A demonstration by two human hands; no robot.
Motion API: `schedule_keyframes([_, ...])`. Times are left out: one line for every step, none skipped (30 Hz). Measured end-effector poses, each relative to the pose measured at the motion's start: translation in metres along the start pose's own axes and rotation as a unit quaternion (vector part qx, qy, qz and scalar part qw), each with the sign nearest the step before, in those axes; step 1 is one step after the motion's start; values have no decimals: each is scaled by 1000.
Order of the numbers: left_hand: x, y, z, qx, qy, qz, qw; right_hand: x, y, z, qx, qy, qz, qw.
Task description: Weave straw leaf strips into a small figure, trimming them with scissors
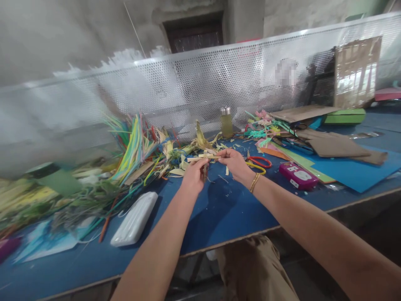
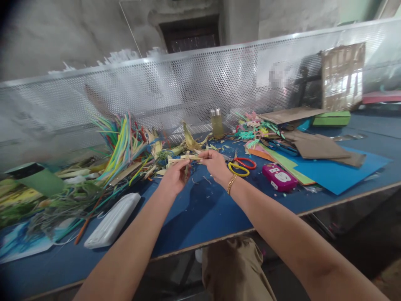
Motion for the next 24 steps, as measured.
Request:
schedule_keyframes([1, 0, 0, -2, 0, 2, 1000, -1, 1, 0, -5, -3, 1, 1000])
schedule_keyframes([2, -1, 0, -2, 1, 3, 1000, 0, 2, 1, -9, -1, -3, 1000])
schedule_keyframes([3, -1, 0, -1, 2, 2, 1000, 2, 3, 0, -15, 6, -15, 1000])
schedule_keyframes([4, -2, 0, 2, 2, -3, 1000, 6, 3, -1, -18, 20, -36, 999])
schedule_keyframes([5, -2, 1, 5, 5, -7, 1000, 11, 4, -2, -18, 39, -65, 997])
schedule_keyframes([6, -3, 1, 9, 10, -12, 1000, 17, 4, -4, -16, 59, -97, 993])
schedule_keyframes([8, -3, 1, 13, 16, -16, 1000, 22, 3, -6, -13, 79, -129, 988])
schedule_keyframes([9, -3, 1, 15, 21, -18, 999, 28, 2, -8, -9, 96, -157, 983])
schedule_keyframes([9, -3, 1, 16, 24, -19, 999, 32, 1, -10, -5, 108, -182, 977])
schedule_keyframes([9, -2, 2, 15, 25, -18, 999, 35, 0, -11, 0, 115, -202, 973])
schedule_keyframes([9, -2, 2, 12, 23, -17, 1000, 37, -1, -12, 3, 118, -220, 968])
schedule_keyframes([8, -1, 2, 10, 21, -15, 1000, 39, -2, -13, 6, 119, -235, 965])
schedule_keyframes([8, 0, 2, 7, 19, -12, 1000, 40, -2, -14, 9, 120, -247, 961])
schedule_keyframes([7, 0, 2, 5, 16, -10, 1000, 40, -3, -14, 11, 121, -254, 960])
schedule_keyframes([7, 1, 2, 3, 13, -9, 1000, 40, -3, -14, 11, 122, -256, 959])
schedule_keyframes([6, 1, 3, 0, 10, -8, 1000, 40, -3, -14, 11, 123, -253, 960])
schedule_keyframes([6, 2, 3, -3, 8, -8, 1000, 39, -3, -13, 9, 122, -248, 961])
schedule_keyframes([6, 2, 3, -6, 7, -8, 1000, 38, -2, -13, 8, 120, -240, 963])
schedule_keyframes([6, 2, 3, -7, 7, -7, 1000, 36, -2, -12, 9, 116, -231, 966])
schedule_keyframes([6, 1, 3, -7, 6, -6, 1000, 34, -2, -11, 11, 110, -219, 970])
schedule_keyframes([5, 1, 2, -7, 3, -4, 1000, 32, -3, -11, 15, 102, -203, 974])
schedule_keyframes([4, 0, 2, -6, -3, -3, 1000, 30, -3, -10, 21, 92, -186, 978])
schedule_keyframes([3, -1, 1, -4, -11, -1, 1000, 28, -4, -9, 28, 82, -170, 982])
schedule_keyframes([2, -1, 1, -1, -20, 2, 1000, 26, -5, -9, 36, 73, -159, 984])
Point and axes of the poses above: each hand's wrist, its own z-axis towards the middle knuckle, its own y-axis out of the back of the hand, x = y × z, the point moved 7 cm from there along z, towards the middle knuckle, and after that the axes turned 14 degrees about x, right-handed, at the moved point
